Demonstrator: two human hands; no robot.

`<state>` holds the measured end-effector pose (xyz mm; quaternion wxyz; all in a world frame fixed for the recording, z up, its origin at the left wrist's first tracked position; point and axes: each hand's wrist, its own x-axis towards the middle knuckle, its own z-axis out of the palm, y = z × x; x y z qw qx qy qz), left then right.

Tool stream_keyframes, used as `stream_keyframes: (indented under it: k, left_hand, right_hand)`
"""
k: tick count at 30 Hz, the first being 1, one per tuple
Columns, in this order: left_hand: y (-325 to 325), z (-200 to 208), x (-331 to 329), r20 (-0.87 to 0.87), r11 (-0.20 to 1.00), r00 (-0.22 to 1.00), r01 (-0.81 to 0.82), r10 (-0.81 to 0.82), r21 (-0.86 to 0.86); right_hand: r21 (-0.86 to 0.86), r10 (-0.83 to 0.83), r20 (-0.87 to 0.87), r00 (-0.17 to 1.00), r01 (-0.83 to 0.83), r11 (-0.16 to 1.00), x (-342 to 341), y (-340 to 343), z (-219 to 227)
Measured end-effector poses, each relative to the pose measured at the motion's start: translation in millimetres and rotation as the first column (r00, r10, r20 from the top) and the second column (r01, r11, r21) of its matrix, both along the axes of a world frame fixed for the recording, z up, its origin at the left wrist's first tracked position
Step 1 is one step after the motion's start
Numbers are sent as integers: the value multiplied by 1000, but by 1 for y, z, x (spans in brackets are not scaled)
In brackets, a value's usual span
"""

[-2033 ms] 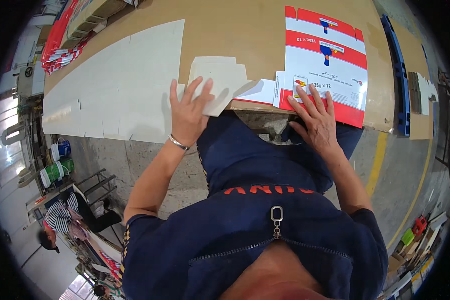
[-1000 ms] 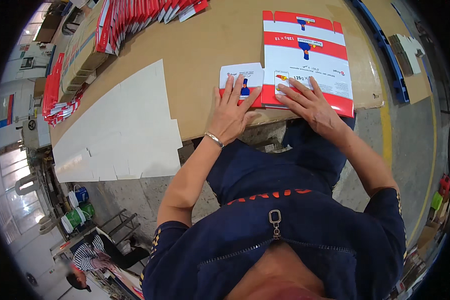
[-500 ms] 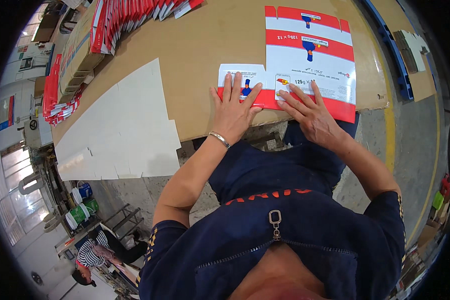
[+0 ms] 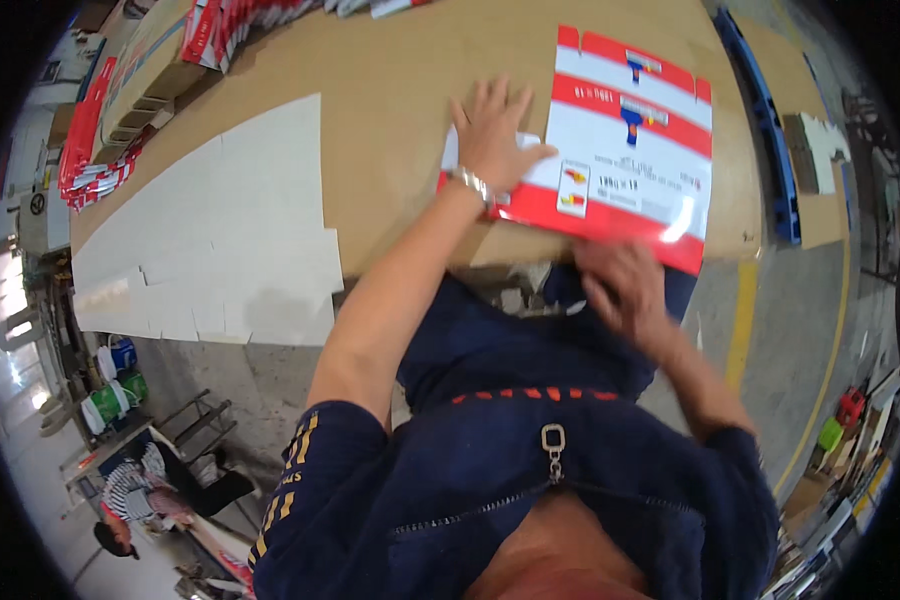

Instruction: The person inserts white cardboard inserts into red and white printed boxes on a workbench. They fold the inserts to fit, place them inside, and stack the completed boxes. The process is repeated continuously throughout the clip.

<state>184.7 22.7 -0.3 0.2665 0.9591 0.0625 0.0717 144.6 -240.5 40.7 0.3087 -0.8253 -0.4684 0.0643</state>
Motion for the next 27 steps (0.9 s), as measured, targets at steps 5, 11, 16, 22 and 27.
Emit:
stream_keyframes:
  k: [5,11,16,22,27]
  left_hand:
    - [-46,22,-83,-42,665,996,23,-82,-746]
    - [-7,64,-157,12,770,992,102,-122,-630]
    - [80,54,-238,-160,934,926,-313,341,174]
    - [87,30,-297,-401,853,759,-400,514,336]
    - [96,44,-302,-347,892,823,-396,450,219]
  right_hand:
    - [23,14,-1000,23,508,861,-81,-26,-6]
    - [-5,-488,-802,345,813,583,21,-35,-16]
    - [-150,-616,-275,739,600,786,219,-23,10]
    - [178,-367,-349,862,446,877,411,219,-64]
    - [244,-308,-392,867,421,874,393,364,-65]
